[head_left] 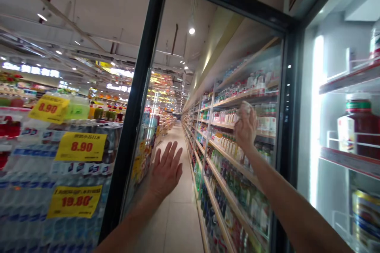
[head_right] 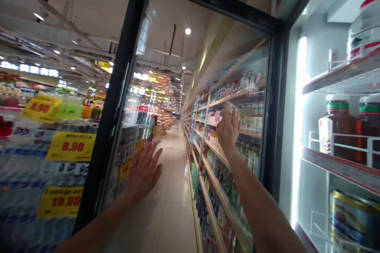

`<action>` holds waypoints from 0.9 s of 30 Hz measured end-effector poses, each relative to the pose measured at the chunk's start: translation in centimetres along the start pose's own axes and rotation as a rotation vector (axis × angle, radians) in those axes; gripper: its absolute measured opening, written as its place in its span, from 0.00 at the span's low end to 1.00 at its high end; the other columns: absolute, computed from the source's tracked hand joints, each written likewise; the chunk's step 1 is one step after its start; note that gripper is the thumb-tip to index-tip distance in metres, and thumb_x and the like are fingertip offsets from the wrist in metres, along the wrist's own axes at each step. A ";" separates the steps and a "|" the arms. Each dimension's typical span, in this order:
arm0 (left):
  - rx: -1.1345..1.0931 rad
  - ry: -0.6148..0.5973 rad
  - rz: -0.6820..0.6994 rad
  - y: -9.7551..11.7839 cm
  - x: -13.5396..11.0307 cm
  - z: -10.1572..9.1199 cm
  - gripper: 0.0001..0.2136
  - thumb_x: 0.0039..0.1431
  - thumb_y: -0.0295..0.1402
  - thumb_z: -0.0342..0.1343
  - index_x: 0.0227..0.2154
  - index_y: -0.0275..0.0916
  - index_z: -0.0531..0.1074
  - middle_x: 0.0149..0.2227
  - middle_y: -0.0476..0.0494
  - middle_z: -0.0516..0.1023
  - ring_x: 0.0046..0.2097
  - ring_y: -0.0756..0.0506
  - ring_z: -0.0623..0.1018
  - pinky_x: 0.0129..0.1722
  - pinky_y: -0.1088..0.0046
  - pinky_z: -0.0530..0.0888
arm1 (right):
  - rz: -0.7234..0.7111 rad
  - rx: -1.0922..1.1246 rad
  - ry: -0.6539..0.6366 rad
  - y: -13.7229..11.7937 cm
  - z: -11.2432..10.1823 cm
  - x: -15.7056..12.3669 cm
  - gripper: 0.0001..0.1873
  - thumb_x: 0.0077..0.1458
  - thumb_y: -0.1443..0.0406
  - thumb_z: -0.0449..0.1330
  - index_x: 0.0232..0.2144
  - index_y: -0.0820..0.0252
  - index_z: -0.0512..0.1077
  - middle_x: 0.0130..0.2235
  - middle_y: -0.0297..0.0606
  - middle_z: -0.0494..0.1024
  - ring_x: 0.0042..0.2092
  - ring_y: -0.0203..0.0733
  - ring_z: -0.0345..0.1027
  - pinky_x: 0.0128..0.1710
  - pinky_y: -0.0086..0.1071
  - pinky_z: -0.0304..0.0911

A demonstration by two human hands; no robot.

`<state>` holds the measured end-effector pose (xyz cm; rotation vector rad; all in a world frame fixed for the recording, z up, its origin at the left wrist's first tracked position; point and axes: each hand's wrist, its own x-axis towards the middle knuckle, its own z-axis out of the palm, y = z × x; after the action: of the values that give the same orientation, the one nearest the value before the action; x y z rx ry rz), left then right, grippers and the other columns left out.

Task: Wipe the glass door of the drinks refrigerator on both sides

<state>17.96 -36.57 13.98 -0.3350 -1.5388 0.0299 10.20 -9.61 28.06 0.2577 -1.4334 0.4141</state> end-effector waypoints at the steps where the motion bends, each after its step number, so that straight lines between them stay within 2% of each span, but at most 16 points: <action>1: -0.001 0.004 -0.003 0.1 0.0 0.0 0.20 0.59 0.30 0.48 0.55 0.36 0.61 0.58 0.36 0.64 0.65 0.43 0.51 0.63 0.58 0.48 | 0.139 -0.007 0.072 0.6 0.1 0.6 0.27 0.55 0.67 0.45 0.58 0.58 0.61 0.62 0.48 0.55 0.63 0.55 0.47 0.58 0.58 0.48; 2: -0.001 0.009 -0.006 0.1 0.0 0.0 0.20 0.59 0.30 0.48 0.55 0.36 0.62 0.58 0.36 0.65 0.65 0.43 0.51 0.63 0.58 0.48 | 0.215 -0.005 0.119 0.6 0.3 1.0 0.27 0.56 0.67 0.45 0.58 0.58 0.59 0.63 0.49 0.55 0.63 0.56 0.47 0.57 0.59 0.48; 3: 0.002 0.009 -0.004 0.2 0.0 0.0 0.20 0.59 0.30 0.48 0.55 0.35 0.62 0.58 0.35 0.65 0.65 0.43 0.51 0.63 0.58 0.48 | 0.219 0.001 0.134 0.2 0.5 1.0 0.27 0.56 0.66 0.44 0.59 0.57 0.59 0.63 0.48 0.54 0.63 0.55 0.47 0.57 0.59 0.48; 4: 0.005 0.006 -0.003 0.2 0.0 0.0 0.20 0.59 0.30 0.48 0.55 0.35 0.62 0.58 0.35 0.65 0.65 0.43 0.51 0.63 0.58 0.48 | 0.159 0.008 0.119 -0.8 0.8 0.8 0.27 0.56 0.66 0.44 0.59 0.56 0.58 0.63 0.47 0.54 0.64 0.54 0.46 0.57 0.58 0.48; 8: 0.019 -0.022 0.006 0.0 0.0 0.0 0.20 0.59 0.29 0.47 0.54 0.34 0.62 0.58 0.34 0.64 0.65 0.43 0.50 0.63 0.58 0.48 | -0.417 0.033 -0.126 -6.9 1.3 -1.6 0.26 0.56 0.67 0.47 0.58 0.49 0.60 0.63 0.38 0.55 0.65 0.47 0.43 0.60 0.49 0.49; 10: 0.020 -0.031 0.008 -0.1 -0.1 0.0 0.20 0.59 0.30 0.47 0.54 0.34 0.62 0.59 0.34 0.64 0.65 0.43 0.50 0.63 0.58 0.48 | -0.598 0.046 -0.217 -8.5 1.4 -1.7 0.26 0.55 0.67 0.49 0.57 0.47 0.60 0.63 0.34 0.57 0.65 0.45 0.43 0.60 0.46 0.48; 11: 0.017 -0.033 0.006 -0.1 -0.1 0.0 0.20 0.59 0.30 0.47 0.54 0.35 0.62 0.59 0.35 0.64 0.65 0.43 0.50 0.63 0.58 0.48 | -0.593 0.045 -0.219 -8.7 1.4 -1.2 0.27 0.55 0.67 0.48 0.57 0.47 0.60 0.63 0.34 0.57 0.65 0.45 0.44 0.60 0.46 0.47; 12: 0.012 -0.032 0.002 -0.1 -0.1 0.0 0.20 0.59 0.30 0.47 0.55 0.36 0.62 0.59 0.35 0.63 0.65 0.43 0.51 0.63 0.58 0.48 | -0.517 0.039 -0.193 -8.5 1.5 -0.5 0.27 0.55 0.66 0.48 0.58 0.48 0.58 0.63 0.36 0.57 0.64 0.45 0.44 0.60 0.46 0.48; 15: -0.009 -0.023 -0.016 0.0 -0.1 0.0 0.21 0.59 0.31 0.47 0.56 0.38 0.60 0.59 0.37 0.63 0.65 0.44 0.52 0.63 0.58 0.48 | -0.119 0.016 -0.059 -7.4 1.8 2.2 0.30 0.56 0.66 0.44 0.62 0.57 0.50 0.63 0.43 0.56 0.64 0.49 0.46 0.59 0.50 0.49; 16: -0.015 -0.019 -0.020 0.1 -0.1 0.0 0.22 0.59 0.30 0.48 0.57 0.38 0.59 0.59 0.38 0.63 0.65 0.44 0.52 0.63 0.58 0.48 | -0.043 0.020 -0.037 -7.3 1.9 2.7 0.31 0.56 0.66 0.43 0.63 0.59 0.48 0.63 0.45 0.56 0.64 0.49 0.45 0.58 0.51 0.49; 17: -0.020 -0.017 -0.022 0.1 -0.1 -0.1 0.22 0.59 0.30 0.48 0.57 0.38 0.59 0.59 0.38 0.63 0.65 0.44 0.52 0.63 0.58 0.48 | -0.032 0.029 -0.041 -7.5 2.0 2.8 0.32 0.56 0.66 0.43 0.63 0.60 0.46 0.63 0.45 0.56 0.64 0.49 0.45 0.58 0.51 0.49; 18: -0.025 -0.016 -0.024 0.1 -0.1 -0.1 0.22 0.58 0.30 0.48 0.57 0.38 0.59 0.59 0.38 0.63 0.65 0.44 0.52 0.63 0.58 0.47 | -0.089 0.040 -0.072 -7.8 2.0 2.6 0.32 0.56 0.66 0.43 0.63 0.59 0.46 0.63 0.44 0.56 0.64 0.48 0.44 0.59 0.51 0.49; 21: -0.051 -0.028 -0.013 0.1 -0.1 -0.5 0.21 0.58 0.29 0.48 0.55 0.38 0.61 0.60 0.37 0.63 0.65 0.43 0.52 0.63 0.57 0.48 | -0.428 0.048 -0.232 -9.5 1.7 1.0 0.29 0.56 0.66 0.45 0.61 0.53 0.53 0.63 0.38 0.56 0.65 0.45 0.41 0.61 0.48 0.45; 22: -0.062 -0.043 -0.005 0.0 -0.1 -0.7 0.20 0.58 0.29 0.48 0.55 0.38 0.62 0.60 0.37 0.62 0.65 0.43 0.52 0.63 0.57 0.49 | -0.497 0.039 -0.271 -10.0 1.6 0.8 0.28 0.56 0.66 0.46 0.60 0.52 0.54 0.63 0.36 0.55 0.65 0.45 0.40 0.61 0.48 0.44; 24: -0.083 -0.081 0.016 -0.2 -0.1 -1.3 0.19 0.58 0.27 0.46 0.53 0.39 0.62 0.61 0.37 0.61 0.65 0.42 0.52 0.62 0.55 0.51 | -0.481 0.013 -0.288 -10.8 1.6 1.2 0.28 0.57 0.66 0.47 0.60 0.51 0.55 0.64 0.35 0.54 0.65 0.45 0.39 0.61 0.50 0.43; 27: -0.132 -0.118 0.038 -0.7 -0.1 -2.2 0.18 0.58 0.25 0.45 0.52 0.39 0.63 0.61 0.38 0.60 0.65 0.42 0.53 0.62 0.55 0.54 | -0.265 0.001 -0.226 -11.9 2.1 3.9 0.29 0.57 0.67 0.46 0.61 0.54 0.51 0.65 0.38 0.50 0.65 0.48 0.39 0.61 0.53 0.43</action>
<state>19.96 -37.71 14.05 -0.4745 -1.6549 -0.0232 13.71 -20.75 33.10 0.5017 -1.5946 0.1725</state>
